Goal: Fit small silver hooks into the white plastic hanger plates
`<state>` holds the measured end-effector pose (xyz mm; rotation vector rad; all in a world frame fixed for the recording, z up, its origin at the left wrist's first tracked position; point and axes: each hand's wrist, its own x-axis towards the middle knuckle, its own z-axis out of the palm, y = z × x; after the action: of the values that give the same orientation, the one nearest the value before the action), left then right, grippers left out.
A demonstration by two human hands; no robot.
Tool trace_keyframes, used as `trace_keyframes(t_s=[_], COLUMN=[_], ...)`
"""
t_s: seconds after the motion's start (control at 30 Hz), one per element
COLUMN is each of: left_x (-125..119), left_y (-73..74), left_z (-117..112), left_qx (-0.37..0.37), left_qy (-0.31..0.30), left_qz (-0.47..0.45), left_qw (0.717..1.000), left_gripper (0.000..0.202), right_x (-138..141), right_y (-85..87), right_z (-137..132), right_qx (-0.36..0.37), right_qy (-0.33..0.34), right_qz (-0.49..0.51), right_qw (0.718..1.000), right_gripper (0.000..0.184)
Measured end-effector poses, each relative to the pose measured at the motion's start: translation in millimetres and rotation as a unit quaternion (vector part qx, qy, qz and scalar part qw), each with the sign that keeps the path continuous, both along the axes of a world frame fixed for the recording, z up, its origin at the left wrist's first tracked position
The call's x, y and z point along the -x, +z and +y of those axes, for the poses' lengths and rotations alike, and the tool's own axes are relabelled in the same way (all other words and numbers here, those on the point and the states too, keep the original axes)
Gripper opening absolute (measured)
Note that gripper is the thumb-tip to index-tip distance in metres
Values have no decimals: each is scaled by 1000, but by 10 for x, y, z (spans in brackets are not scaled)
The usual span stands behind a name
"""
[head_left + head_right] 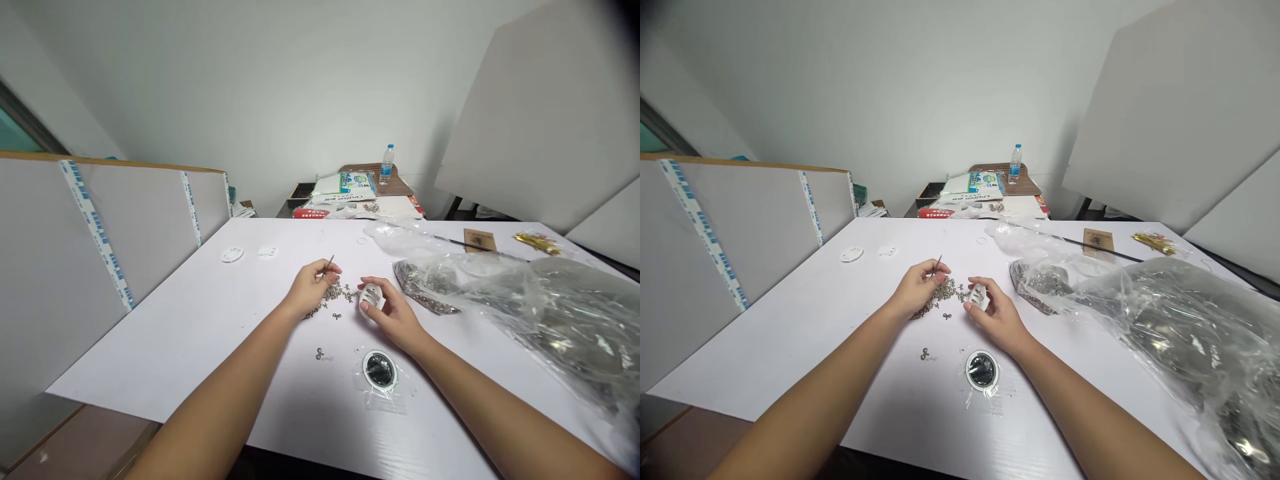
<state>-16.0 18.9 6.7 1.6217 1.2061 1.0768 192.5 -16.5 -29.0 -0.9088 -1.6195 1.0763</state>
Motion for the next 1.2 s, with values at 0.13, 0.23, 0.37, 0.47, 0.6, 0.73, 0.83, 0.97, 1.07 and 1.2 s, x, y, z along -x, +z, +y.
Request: trace_keyframes(t_s=[0.13, 0.23, 0.37, 0.47, 0.6, 0.73, 0.83, 0.97, 1.07, 1.2], left_x=[-197, -229, -193, -165, -166, -213, -250, -263, -255, -256], left_y=[-40, -78, -113, -125, -115, -80, -66, -69, -63, -51], left_z=[-140, -181, -175, -162, -154, -172, -190, -194, -191, -202], left_qx=[-44, -136, -210, -233, -223, -199, -165, -121, -134, -152], left_qy=[-82, -89, -106, -88, -57, -51, -50, -49, -46, -52], left_qz=[16, 108, 188, 202, 178, 156, 130, 104, 114, 128], left_qw=[996, 981, 954, 947, 957, 966, 976, 986, 983, 979], left_gripper=[24, 19, 26, 27, 31, 25, 22, 21, 24, 22], right_x=[3, -1, -3, 2, 6, 1, -9, -17, -14, -8], right_y=[23, 9, -1, 12, 34, 28, 8, -2, 14, 26], right_z=[-23, -22, -10, -7, -19, -20, -7, 9, 8, 2], right_qx=[-23, -18, -9, -16, -19, -24, -46, -58, -53, -49], right_qy=[2, -11, -23, -23, -30, -49, -71, -77, -70, -87], right_qz=[-21, -14, -19, 6, 24, 5, -17, -27, -25, -46], right_qw=[1000, 1000, 1000, 1000, 999, 999, 996, 995, 996, 994], right_gripper=[43, 51, 52, 51, 49, 48, 47, 47, 51, 48])
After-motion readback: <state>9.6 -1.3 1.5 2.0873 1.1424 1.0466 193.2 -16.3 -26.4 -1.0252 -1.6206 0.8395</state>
